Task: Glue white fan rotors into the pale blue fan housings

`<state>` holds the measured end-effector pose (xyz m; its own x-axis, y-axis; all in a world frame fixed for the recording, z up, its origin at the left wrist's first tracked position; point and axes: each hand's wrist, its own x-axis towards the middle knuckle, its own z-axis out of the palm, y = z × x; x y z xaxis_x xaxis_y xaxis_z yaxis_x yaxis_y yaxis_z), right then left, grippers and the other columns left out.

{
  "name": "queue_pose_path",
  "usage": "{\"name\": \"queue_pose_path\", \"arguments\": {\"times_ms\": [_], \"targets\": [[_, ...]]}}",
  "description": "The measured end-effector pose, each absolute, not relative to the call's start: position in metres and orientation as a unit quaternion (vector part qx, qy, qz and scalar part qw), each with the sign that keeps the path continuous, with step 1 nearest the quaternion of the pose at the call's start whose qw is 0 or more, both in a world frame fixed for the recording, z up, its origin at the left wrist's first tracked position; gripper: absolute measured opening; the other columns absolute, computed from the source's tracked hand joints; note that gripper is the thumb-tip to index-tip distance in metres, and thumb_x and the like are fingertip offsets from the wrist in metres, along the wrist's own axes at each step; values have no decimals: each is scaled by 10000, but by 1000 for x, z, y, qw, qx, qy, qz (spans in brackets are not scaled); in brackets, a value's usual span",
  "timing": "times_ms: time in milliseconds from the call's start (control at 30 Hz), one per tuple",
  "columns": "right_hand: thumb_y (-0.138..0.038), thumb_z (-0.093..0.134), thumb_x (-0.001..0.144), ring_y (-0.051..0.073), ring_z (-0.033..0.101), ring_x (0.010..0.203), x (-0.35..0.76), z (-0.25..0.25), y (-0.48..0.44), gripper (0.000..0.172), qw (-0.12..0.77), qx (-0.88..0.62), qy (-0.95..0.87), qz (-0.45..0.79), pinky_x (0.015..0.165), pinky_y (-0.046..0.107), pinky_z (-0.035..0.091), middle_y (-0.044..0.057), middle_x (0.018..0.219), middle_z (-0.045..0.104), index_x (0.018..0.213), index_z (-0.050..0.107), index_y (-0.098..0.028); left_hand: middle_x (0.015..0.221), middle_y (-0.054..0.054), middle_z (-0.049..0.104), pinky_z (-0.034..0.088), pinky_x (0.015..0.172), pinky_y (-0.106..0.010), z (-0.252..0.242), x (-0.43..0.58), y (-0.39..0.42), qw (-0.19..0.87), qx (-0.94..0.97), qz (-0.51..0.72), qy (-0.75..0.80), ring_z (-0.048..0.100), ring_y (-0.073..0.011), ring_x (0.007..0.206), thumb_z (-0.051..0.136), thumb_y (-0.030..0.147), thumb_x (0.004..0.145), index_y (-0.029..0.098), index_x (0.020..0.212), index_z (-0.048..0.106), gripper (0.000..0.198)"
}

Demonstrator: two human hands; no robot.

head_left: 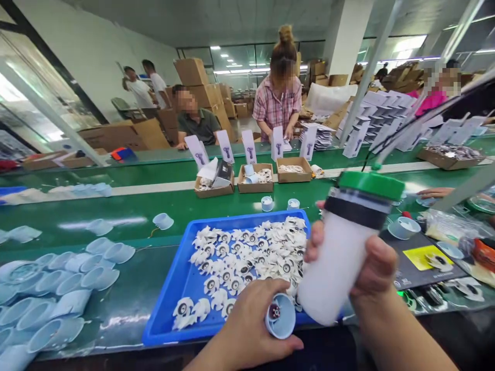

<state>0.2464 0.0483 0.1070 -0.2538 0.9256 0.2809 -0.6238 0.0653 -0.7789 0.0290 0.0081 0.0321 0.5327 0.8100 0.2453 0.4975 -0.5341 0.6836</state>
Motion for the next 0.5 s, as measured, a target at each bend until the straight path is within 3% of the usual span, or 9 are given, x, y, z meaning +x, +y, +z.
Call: {"name": "queue_pose_path", "arguments": {"times_ms": [67, 167, 333, 500], "targets": [[-604, 732, 725, 177, 607, 710, 235, 108, 55, 472, 589, -136, -425, 674, 577, 275, 539, 50, 853, 604, 925, 669, -181, 983, -63, 690, 503, 757, -373, 37, 47, 12, 308, 826, 281, 379, 641, -258, 849, 826, 398, 603, 225, 1019, 613, 499], [-551, 742, 756, 177, 611, 736, 225, 108, 55, 438, 586, -127, -442, 667, 575, 254, 543, 68, 853, 620, 945, 680, -161, 910, -49, 690, 476, 717, -340, 42, 57, 13, 322, 813, 307, 377, 629, -235, 788, 800, 341, 609, 208, 871, 630, 340], [-505, 751, 764, 187, 612, 779, 232, 102, 47, 445, 572, -138, -456, 668, 622, 272, 557, 76, 890, 616, 1023, 666, -153, 892, -48, 684, 463, 686, -306, 44, 62, 10, 348, 802, 319, 367, 618, -218, 755, 798, 369, 600, 198, 855, 632, 349], [-480, 726, 791, 184, 602, 772, 234, 101, 48, 383, 581, -139, -469, 651, 627, 274, 549, 79, 880, 623, 985, 677, -154, 934, -51, 681, 476, 730, -302, 45, 65, 13, 388, 797, 303, 350, 624, -220, 792, 790, 355, 604, 193, 895, 639, 366]]}}
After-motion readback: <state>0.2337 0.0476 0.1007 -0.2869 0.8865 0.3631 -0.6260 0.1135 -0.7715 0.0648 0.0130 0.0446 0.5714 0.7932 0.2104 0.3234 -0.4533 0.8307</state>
